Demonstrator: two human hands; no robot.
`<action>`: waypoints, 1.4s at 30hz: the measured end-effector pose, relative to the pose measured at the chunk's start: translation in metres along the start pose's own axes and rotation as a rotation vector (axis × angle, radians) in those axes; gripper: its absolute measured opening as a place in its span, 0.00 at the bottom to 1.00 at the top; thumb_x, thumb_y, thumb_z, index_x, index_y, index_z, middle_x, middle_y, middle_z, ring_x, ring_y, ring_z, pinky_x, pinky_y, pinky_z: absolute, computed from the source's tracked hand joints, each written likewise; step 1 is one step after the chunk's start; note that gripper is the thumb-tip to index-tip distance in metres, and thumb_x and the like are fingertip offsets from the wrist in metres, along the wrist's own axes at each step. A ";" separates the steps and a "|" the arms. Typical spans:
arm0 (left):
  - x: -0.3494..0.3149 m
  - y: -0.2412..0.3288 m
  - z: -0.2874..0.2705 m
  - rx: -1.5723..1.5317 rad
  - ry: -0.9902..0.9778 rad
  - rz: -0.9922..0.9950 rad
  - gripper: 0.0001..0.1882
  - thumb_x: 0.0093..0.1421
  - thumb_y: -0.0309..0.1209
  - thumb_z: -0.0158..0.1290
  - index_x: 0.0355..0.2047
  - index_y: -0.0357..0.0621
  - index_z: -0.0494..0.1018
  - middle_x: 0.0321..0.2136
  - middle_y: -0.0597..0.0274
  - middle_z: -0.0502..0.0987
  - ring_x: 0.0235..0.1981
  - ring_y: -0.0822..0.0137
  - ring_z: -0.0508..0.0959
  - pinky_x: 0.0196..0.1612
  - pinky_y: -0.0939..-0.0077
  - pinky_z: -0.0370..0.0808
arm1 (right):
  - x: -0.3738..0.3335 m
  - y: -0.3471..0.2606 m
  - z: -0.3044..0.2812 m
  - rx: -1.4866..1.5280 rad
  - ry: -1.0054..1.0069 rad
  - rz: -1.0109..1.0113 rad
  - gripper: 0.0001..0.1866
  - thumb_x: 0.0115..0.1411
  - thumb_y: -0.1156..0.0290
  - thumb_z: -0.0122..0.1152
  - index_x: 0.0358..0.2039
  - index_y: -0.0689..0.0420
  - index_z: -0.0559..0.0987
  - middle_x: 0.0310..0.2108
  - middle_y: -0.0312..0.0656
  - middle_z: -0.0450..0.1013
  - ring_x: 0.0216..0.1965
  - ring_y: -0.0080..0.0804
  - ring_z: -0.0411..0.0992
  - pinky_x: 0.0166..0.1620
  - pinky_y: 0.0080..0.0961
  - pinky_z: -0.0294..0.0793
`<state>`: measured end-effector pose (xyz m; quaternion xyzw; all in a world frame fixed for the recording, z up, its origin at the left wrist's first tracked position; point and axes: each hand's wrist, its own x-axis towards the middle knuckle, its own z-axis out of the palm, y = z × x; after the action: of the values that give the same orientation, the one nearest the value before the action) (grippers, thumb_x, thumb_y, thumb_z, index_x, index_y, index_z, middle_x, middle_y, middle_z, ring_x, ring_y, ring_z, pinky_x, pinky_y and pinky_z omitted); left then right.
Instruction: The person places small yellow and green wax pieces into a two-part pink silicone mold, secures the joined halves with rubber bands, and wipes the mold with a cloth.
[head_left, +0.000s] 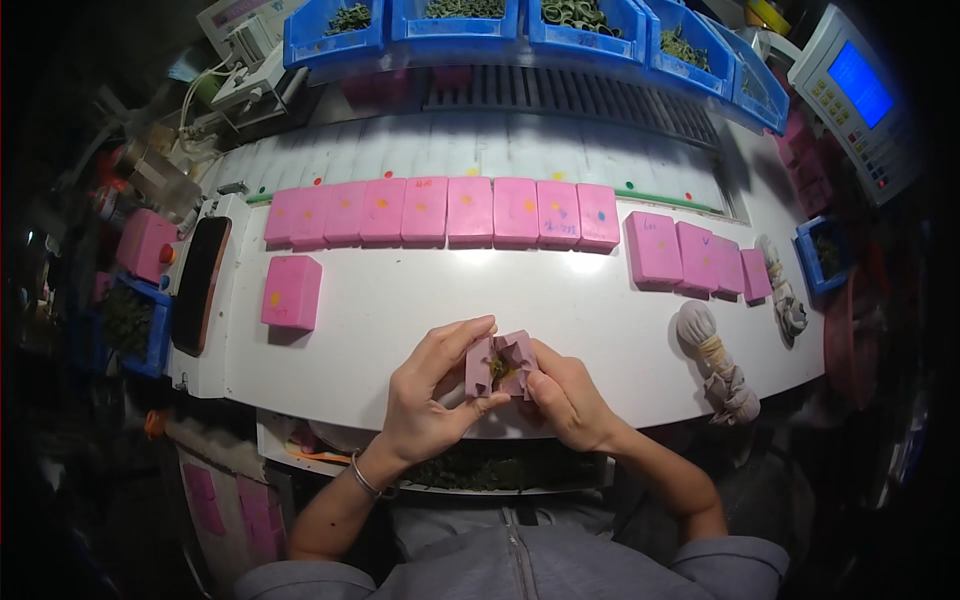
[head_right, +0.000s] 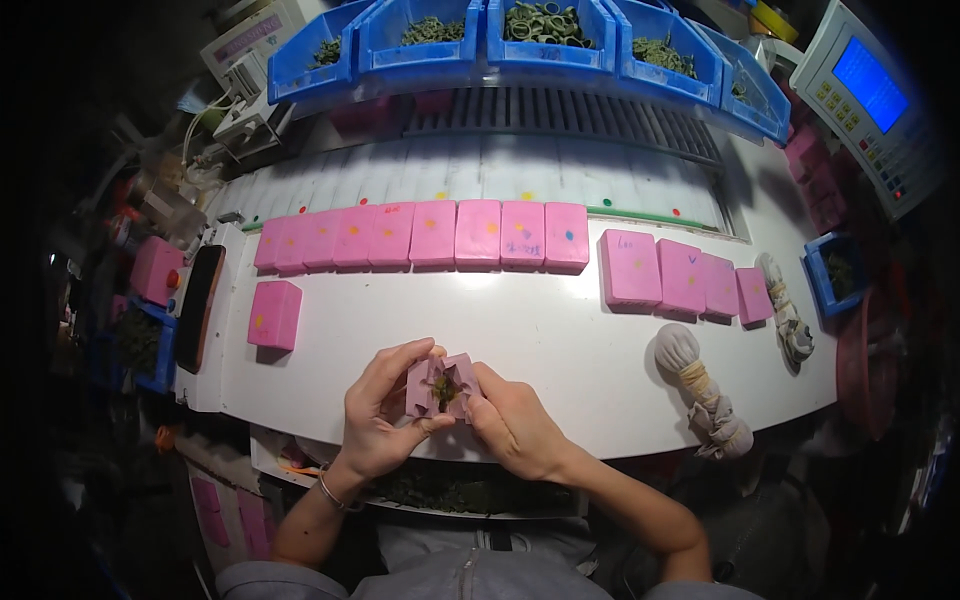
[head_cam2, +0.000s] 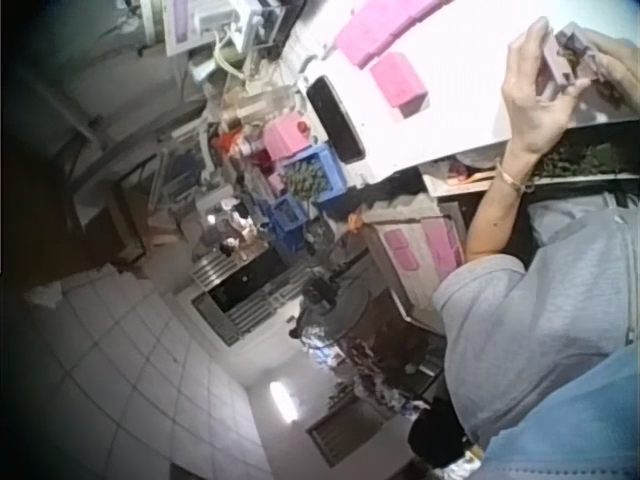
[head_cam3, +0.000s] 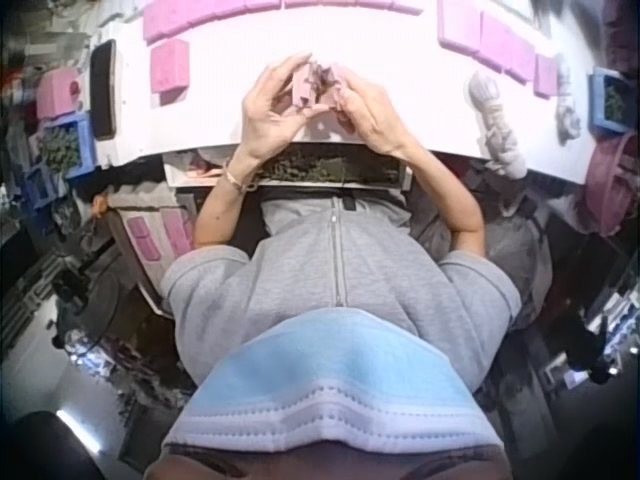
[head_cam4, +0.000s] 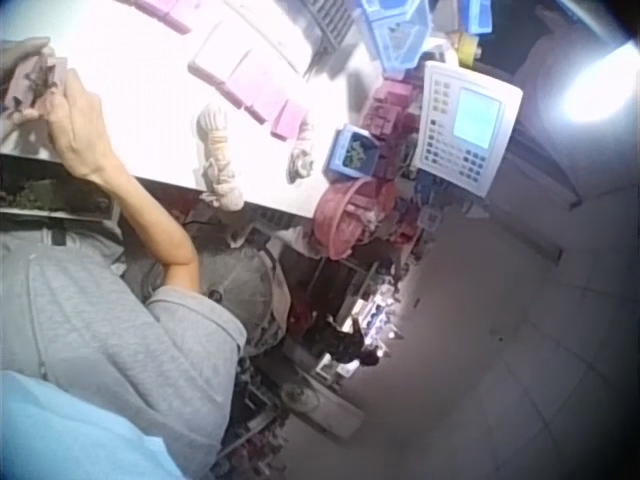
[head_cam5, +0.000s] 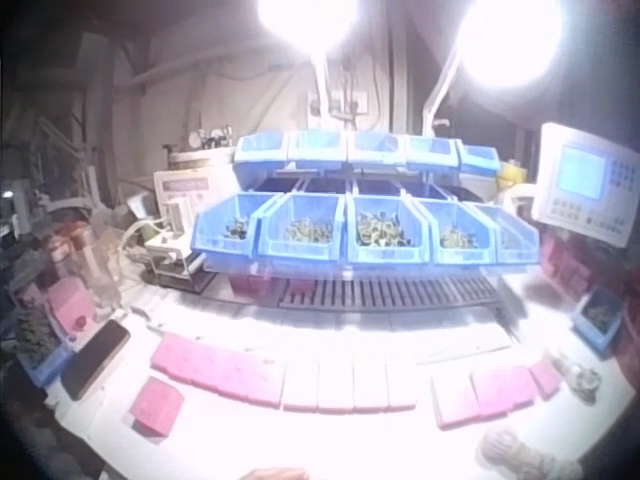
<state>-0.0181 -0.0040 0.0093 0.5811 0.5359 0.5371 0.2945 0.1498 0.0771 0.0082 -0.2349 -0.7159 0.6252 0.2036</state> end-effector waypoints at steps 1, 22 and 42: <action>-0.001 -0.001 0.000 -0.042 -0.004 -0.014 0.34 0.45 0.21 0.63 0.54 0.38 0.64 0.46 0.54 0.69 0.46 0.63 0.74 0.50 0.75 0.73 | 0.000 0.000 0.000 -0.001 0.001 -0.002 0.23 0.63 0.58 0.37 0.47 0.65 0.67 0.20 0.37 0.67 0.19 0.23 0.65 0.26 0.20 0.66; -0.009 -0.010 0.006 -0.169 0.153 -0.037 0.26 0.47 0.18 0.56 0.46 0.38 0.59 0.44 0.52 0.71 0.44 0.66 0.75 0.44 0.77 0.74 | 0.003 -0.030 0.001 -0.853 0.304 -0.493 0.18 0.41 0.81 0.62 0.36 0.60 0.72 0.35 0.44 0.67 0.34 0.42 0.66 0.38 0.31 0.68; -0.004 -0.011 0.005 -0.189 0.120 -0.045 0.25 0.46 0.18 0.54 0.45 0.37 0.60 0.44 0.54 0.71 0.43 0.67 0.75 0.43 0.77 0.74 | 0.010 -0.067 -0.031 -0.923 -0.227 0.039 0.11 0.49 0.82 0.55 0.33 0.66 0.65 0.33 0.51 0.63 0.33 0.49 0.69 0.34 0.36 0.72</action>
<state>-0.0158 -0.0036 -0.0031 0.5054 0.5123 0.6124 0.3273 0.1544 0.1009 0.0788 -0.2446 -0.9319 0.2673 -0.0134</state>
